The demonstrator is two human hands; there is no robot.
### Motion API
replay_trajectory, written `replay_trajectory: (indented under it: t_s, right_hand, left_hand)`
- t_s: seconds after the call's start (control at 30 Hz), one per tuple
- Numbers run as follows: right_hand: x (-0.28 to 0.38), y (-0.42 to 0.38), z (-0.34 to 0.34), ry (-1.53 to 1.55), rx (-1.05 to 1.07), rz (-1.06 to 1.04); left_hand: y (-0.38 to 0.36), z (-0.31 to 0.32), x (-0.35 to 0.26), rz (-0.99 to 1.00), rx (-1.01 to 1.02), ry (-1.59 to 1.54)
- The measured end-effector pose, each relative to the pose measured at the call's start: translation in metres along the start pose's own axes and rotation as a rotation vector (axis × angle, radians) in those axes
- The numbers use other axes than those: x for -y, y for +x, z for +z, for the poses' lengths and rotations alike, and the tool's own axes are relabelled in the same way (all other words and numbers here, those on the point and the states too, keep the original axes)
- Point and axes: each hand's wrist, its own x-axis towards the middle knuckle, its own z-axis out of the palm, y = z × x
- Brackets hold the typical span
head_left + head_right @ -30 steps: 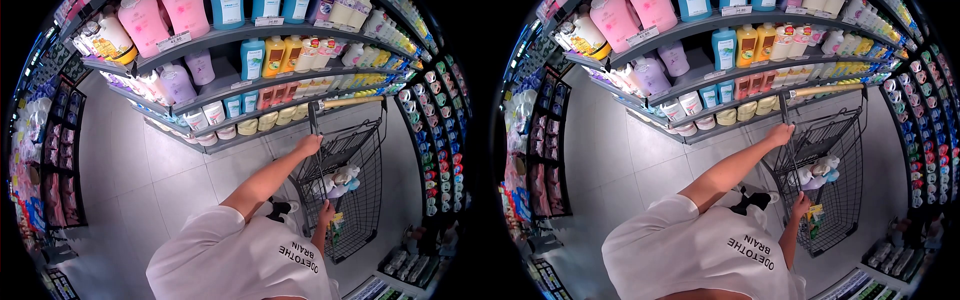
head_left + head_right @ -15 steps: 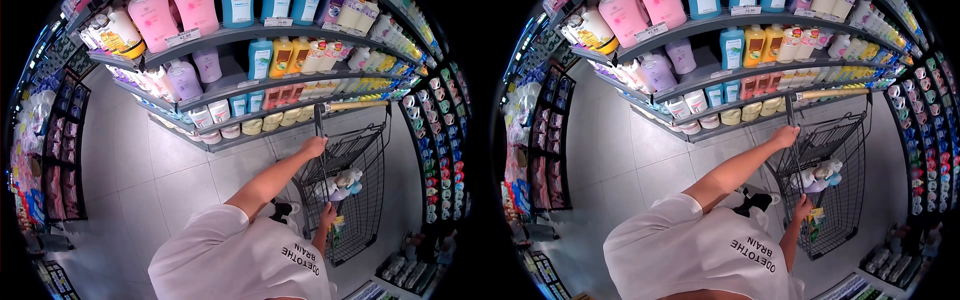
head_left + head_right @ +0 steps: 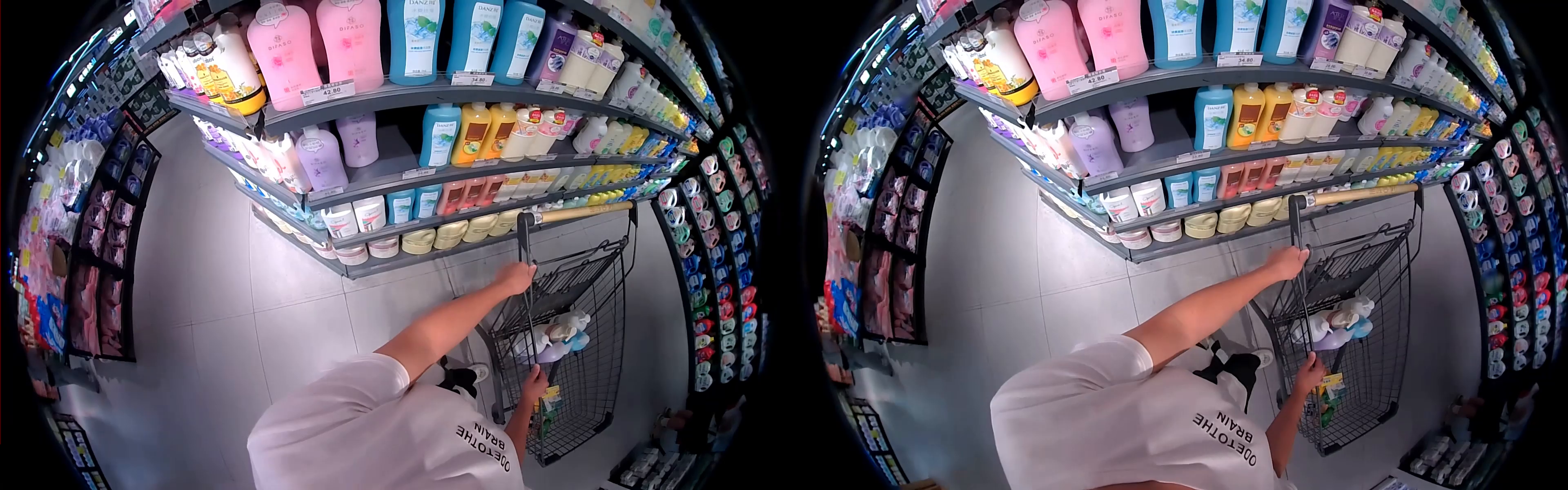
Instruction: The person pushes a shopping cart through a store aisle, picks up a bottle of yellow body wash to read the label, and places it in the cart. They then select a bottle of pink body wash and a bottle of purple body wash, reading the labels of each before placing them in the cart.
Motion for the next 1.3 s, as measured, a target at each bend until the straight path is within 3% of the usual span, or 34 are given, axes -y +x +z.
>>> replay_trajectory:
  t_s: [0.17, 0.23, 0.27, 0.53, 0.67, 0.8, 0.93, 1.17, 1.3]
  right_hand:
    - [0.008, -0.009, -0.005, -0.006, -0.060, -0.035]
    - [0.006, -0.016, -0.008, -0.039, 0.030, 0.043]
    - [0.002, -0.017, -0.009, -0.059, 0.074, 0.079]
    - [0.024, -0.041, -0.020, 0.037, 0.169, 0.154]
    - [0.026, -0.060, -0.014, -0.161, 0.060, 0.098]
    - [0.032, -0.082, -0.021, -0.102, 0.105, 0.068]
    - [0.045, -0.113, -0.026, -0.102, -0.014, -0.010]
    - [0.068, -0.167, -0.037, -0.160, 0.224, 0.205]
    - [0.077, -0.193, -0.038, -0.138, 0.203, 0.170]
  left_hand:
    - [-0.012, 0.000, 0.010, 0.001, 0.015, 0.027]
    - [-0.022, -0.006, 0.010, 0.008, 0.012, 0.009]
    - [-0.027, -0.014, 0.010, -0.021, 0.107, -0.094]
    - [-0.050, -0.023, 0.026, -0.020, 0.099, -0.159]
    - [-0.060, -0.026, 0.039, 0.023, 0.109, -0.151]
    - [-0.083, -0.026, 0.055, 0.040, 0.059, -0.074]
    - [-0.122, -0.047, 0.066, 0.038, 0.104, -0.124]
    - [-0.180, -0.071, 0.093, 0.018, 0.061, -0.081]
    - [-0.207, -0.090, 0.101, 0.014, 0.087, -0.110]
